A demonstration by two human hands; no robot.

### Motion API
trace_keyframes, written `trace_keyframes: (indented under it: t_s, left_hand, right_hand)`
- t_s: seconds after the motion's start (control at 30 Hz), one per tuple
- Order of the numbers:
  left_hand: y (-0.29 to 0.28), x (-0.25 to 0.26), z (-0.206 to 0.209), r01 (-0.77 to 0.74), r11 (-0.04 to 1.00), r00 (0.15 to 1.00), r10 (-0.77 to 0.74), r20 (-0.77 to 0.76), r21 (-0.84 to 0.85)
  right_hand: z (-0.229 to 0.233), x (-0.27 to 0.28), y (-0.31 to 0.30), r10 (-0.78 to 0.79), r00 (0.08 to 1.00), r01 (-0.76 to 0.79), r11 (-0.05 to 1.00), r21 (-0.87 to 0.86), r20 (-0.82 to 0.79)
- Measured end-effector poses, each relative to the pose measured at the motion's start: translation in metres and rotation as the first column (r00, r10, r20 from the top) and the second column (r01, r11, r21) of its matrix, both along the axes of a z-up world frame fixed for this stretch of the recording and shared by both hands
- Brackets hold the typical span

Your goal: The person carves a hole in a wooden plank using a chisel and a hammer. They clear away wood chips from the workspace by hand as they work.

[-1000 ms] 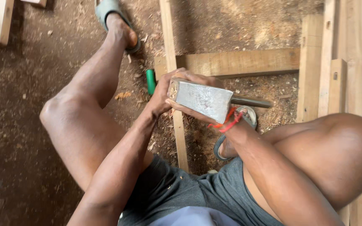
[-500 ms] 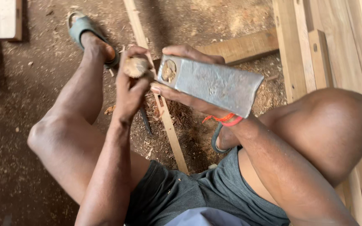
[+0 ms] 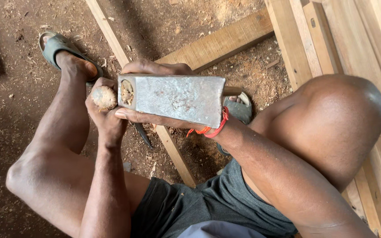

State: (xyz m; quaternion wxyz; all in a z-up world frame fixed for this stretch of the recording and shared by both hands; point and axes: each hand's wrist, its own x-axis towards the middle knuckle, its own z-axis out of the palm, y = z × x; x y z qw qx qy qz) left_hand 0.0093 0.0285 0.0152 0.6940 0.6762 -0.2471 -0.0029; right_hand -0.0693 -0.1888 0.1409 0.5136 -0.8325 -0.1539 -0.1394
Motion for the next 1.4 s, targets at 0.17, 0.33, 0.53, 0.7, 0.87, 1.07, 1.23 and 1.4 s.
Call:
trace_keyframes:
  t_s: [0.17, 0.33, 0.53, 0.7, 0.87, 1.07, 1.23, 1.4]
  left_hand:
    - [-0.014, 0.002, -0.012, 0.043, 0.999, 0.994, -0.042, -0.098, 0.011]
    - [-0.009, -0.001, -0.028, 0.093, 0.995, 0.989, -0.087, -0.123, 0.041]
    - [-0.018, -0.015, -0.045, 0.181, 0.979, 0.982, -0.185, 0.039, 0.09]
    - [-0.016, -0.02, -0.047, 0.287, 0.944, 0.954, -0.296, -0.035, -0.16]
    - [0.003, -0.016, -0.093, 0.121, 0.977, 0.989, -0.103, -0.108, 0.176]
    - [0.018, -0.028, -0.069, 0.101, 0.948, 0.988, -0.132, 0.083, 0.303]
    - [0.006, -0.024, -0.065, 0.249, 0.964, 0.967, -0.252, 0.023, 0.096]
    - [0.009, -0.011, -0.07, 0.231, 0.969, 0.971, -0.236, 0.05, 0.086]
  right_hand:
    - [-0.008, 0.009, 0.009, 0.005, 0.954, 0.035, 0.991, -0.126, 0.301]
    - [-0.039, 0.007, 0.008, 0.051, 0.991, -0.025, 0.979, -0.202, 0.123]
    - [-0.07, 0.015, 0.014, 0.09, 0.99, -0.121, 0.946, -0.302, -0.112]
    - [-0.065, 0.005, 0.01, 0.112, 0.986, -0.142, 0.952, -0.271, -0.121]
    - [-0.078, 0.004, 0.01, 0.134, 0.974, -0.191, 0.918, -0.349, -0.182]
    - [-0.084, -0.007, 0.005, 0.122, 0.992, -0.105, 0.951, -0.291, 0.04]
    - [-0.108, 0.004, 0.014, 0.14, 0.981, -0.18, 0.918, -0.354, -0.136]
    - [-0.115, 0.02, 0.016, 0.15, 0.981, -0.176, 0.955, -0.239, -0.123]
